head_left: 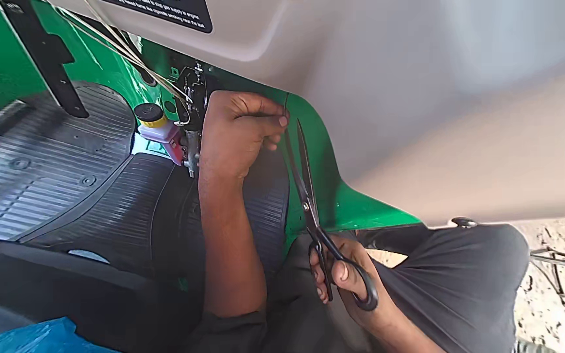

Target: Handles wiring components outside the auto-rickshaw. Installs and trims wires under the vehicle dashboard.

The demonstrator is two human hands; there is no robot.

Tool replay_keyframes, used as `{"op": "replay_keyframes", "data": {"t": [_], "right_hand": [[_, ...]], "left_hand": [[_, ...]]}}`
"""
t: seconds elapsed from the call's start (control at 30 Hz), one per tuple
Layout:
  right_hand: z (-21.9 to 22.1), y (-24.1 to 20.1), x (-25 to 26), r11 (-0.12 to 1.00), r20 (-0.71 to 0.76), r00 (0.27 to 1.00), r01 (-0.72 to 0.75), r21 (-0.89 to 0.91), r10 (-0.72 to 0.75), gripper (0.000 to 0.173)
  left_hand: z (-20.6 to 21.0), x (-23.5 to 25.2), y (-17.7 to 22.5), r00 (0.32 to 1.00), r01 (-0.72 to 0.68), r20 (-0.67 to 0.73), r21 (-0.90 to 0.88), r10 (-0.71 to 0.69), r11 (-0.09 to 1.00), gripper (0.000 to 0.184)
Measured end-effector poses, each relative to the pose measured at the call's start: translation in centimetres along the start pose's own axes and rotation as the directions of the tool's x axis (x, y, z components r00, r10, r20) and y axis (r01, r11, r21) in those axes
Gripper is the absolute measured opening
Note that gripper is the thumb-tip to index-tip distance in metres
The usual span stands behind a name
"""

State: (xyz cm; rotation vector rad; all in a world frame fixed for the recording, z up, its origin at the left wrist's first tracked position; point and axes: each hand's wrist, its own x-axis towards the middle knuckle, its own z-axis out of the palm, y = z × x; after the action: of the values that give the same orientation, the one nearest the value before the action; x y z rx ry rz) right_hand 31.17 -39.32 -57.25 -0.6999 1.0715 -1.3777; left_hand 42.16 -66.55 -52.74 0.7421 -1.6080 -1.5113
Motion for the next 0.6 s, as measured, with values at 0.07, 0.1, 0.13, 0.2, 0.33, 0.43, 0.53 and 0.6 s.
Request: {"op": "replay_keyframes", "data": {"t": [0.07,0.1,0.13,0.2,0.33,0.43,0.53,0.6], "right_hand": [[0.1,-0.3,0.8,1.000,0.004,1.000,0.013,-0.002,-0.013,0.049],[0.1,-0.4,1.1,1.000,0.009,1.000,0.015,-0.004,-0.015,0.048],[0.1,-0.5,1.4,1.000,0.013,1.000,0.018,0.000,-0.018,0.048],[0.0,-0.6,1.8,1.000,0.015,1.000,0.025,0.006,-0.025,0.047],[0.1,-0.6,2.2,1.000,0.005,1.000,0.023,0.006,-0.023,0.046],[0.2,-0.4,2.3,0.999,0.000,0.999,0.039,-0.003,-0.039,0.045],[0.2,-0.4,2.3,0.999,0.003,0.999,0.046,-0.007,-0.046,0.045],[0.3,-0.4,2.4,0.999,0.004,0.999,0.047,-0.009,-0.047,0.045]], "left_hand": [[0.2,0.1,-0.3,1.000,-0.007,0.000,-0.011,0.007,1.000,0.006],[0.2,0.1,-0.4,1.000,-0.011,0.000,-0.012,0.011,1.000,0.005],[0.3,0.1,-0.5,1.000,-0.012,0.003,-0.011,0.012,1.000,0.006],[0.3,0.1,-0.6,1.000,-0.014,0.007,-0.009,0.014,1.000,0.006],[0.0,0.1,-0.6,1.000,-0.020,0.021,-0.007,0.020,1.000,0.005],[-0.3,0.3,-0.5,0.999,-0.020,0.037,-0.019,0.020,1.000,0.005],[-0.3,0.3,-0.3,0.999,-0.027,0.038,-0.011,0.028,1.000,0.005],[-0.2,0.2,-0.2,0.999,-0.027,0.035,0.002,0.027,1.000,0.004]]}}
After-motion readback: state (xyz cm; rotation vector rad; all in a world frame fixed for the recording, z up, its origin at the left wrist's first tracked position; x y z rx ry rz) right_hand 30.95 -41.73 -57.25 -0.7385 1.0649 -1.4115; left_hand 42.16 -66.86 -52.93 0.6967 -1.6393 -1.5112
